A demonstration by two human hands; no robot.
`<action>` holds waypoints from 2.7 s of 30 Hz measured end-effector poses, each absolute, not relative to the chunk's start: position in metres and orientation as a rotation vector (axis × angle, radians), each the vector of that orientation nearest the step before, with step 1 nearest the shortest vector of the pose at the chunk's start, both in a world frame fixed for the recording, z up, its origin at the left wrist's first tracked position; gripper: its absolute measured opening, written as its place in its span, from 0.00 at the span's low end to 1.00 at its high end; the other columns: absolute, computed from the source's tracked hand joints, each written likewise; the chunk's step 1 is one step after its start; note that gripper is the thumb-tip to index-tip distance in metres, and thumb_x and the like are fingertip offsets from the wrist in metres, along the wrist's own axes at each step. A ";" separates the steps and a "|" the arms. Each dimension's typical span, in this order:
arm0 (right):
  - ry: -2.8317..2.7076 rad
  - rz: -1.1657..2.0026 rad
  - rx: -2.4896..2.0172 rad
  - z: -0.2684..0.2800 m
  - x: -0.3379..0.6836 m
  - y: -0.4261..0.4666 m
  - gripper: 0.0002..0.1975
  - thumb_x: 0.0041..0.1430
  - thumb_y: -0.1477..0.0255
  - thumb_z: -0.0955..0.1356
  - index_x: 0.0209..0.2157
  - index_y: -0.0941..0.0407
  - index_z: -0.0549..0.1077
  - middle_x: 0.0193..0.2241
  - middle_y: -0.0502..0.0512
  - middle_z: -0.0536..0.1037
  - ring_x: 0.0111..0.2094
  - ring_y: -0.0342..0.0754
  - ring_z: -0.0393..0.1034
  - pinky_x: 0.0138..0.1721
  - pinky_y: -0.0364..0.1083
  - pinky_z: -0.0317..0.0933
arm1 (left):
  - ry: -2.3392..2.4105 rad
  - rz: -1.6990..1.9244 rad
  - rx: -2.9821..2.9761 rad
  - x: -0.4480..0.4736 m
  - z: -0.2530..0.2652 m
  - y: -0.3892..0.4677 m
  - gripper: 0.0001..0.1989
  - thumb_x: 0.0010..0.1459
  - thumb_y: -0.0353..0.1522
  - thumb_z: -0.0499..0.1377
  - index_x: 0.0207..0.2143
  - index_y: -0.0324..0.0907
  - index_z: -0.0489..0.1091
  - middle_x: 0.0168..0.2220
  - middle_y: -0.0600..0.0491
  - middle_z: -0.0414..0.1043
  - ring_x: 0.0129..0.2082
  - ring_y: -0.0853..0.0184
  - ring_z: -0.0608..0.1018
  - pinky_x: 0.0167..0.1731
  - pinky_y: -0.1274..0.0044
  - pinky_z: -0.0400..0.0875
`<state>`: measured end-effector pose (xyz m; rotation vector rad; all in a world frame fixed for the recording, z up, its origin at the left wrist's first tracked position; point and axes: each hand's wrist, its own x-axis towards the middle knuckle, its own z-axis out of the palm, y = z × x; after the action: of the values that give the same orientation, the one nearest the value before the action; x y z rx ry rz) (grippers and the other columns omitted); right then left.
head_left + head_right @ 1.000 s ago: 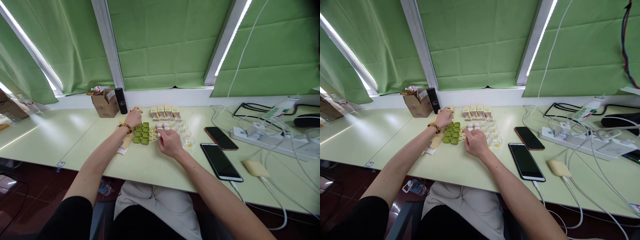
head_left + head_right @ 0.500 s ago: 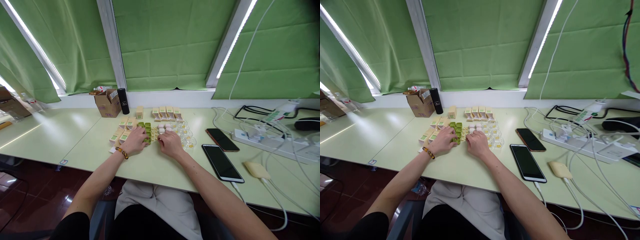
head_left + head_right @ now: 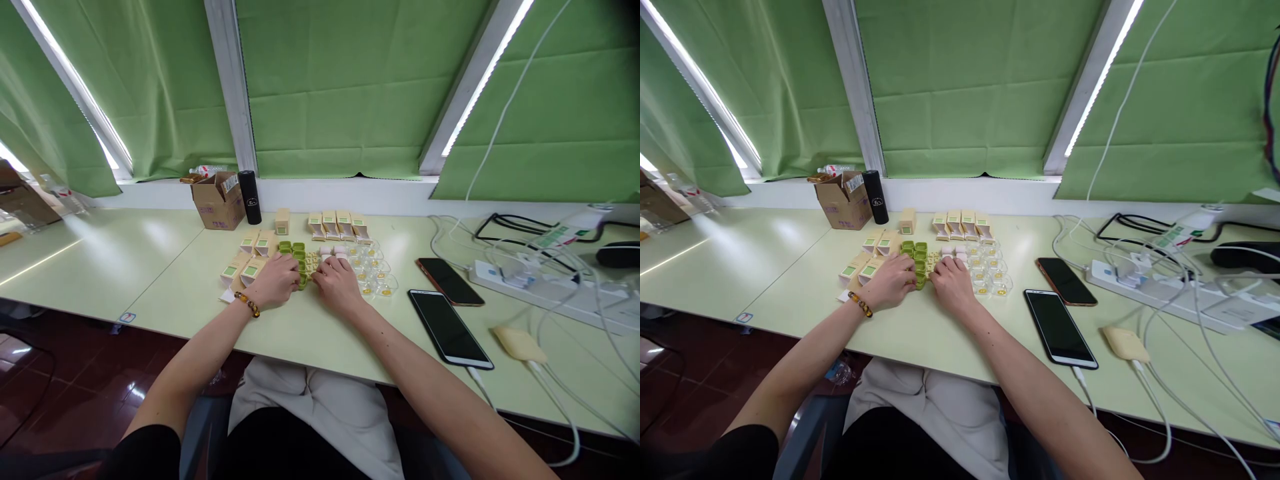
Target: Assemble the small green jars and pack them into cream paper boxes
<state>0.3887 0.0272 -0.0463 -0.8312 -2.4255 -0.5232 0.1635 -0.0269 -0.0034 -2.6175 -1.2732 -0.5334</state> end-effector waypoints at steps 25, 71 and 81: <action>-1.805 0.024 -0.568 -0.030 0.390 0.016 0.25 0.69 0.66 0.69 0.65 0.52 0.66 0.57 0.66 0.77 0.58 0.64 0.72 0.58 0.66 0.68 | -1.398 -3.210 -2.982 0.200 0.008 -0.019 0.19 0.59 0.43 0.74 0.38 0.37 0.74 0.40 0.42 0.82 0.48 0.53 0.85 0.54 0.63 0.77; -2.280 0.053 -0.639 -0.047 0.390 0.022 0.13 0.68 0.81 0.66 0.41 0.55 0.82 0.45 0.59 0.86 0.45 0.53 0.79 0.50 0.55 0.68 | -1.463 -3.229 -2.277 0.184 -0.011 -0.008 0.20 0.60 0.49 0.70 0.38 0.41 0.75 0.42 0.46 0.77 0.42 0.63 0.78 0.45 0.68 0.77; -1.598 1.163 -0.540 -0.030 0.383 0.007 0.11 0.62 0.61 0.76 0.40 0.52 0.80 0.31 0.51 0.83 0.31 0.48 0.80 0.40 0.51 0.77 | -1.470 -3.157 -2.345 0.185 -0.013 -0.008 0.22 0.59 0.49 0.72 0.42 0.40 0.77 0.38 0.50 0.77 0.37 0.68 0.77 0.39 0.75 0.73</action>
<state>0.3827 0.0067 -0.0298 -0.5403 -1.5982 1.1625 0.1850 -0.0082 -0.0126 -2.3451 -1.4697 -3.1569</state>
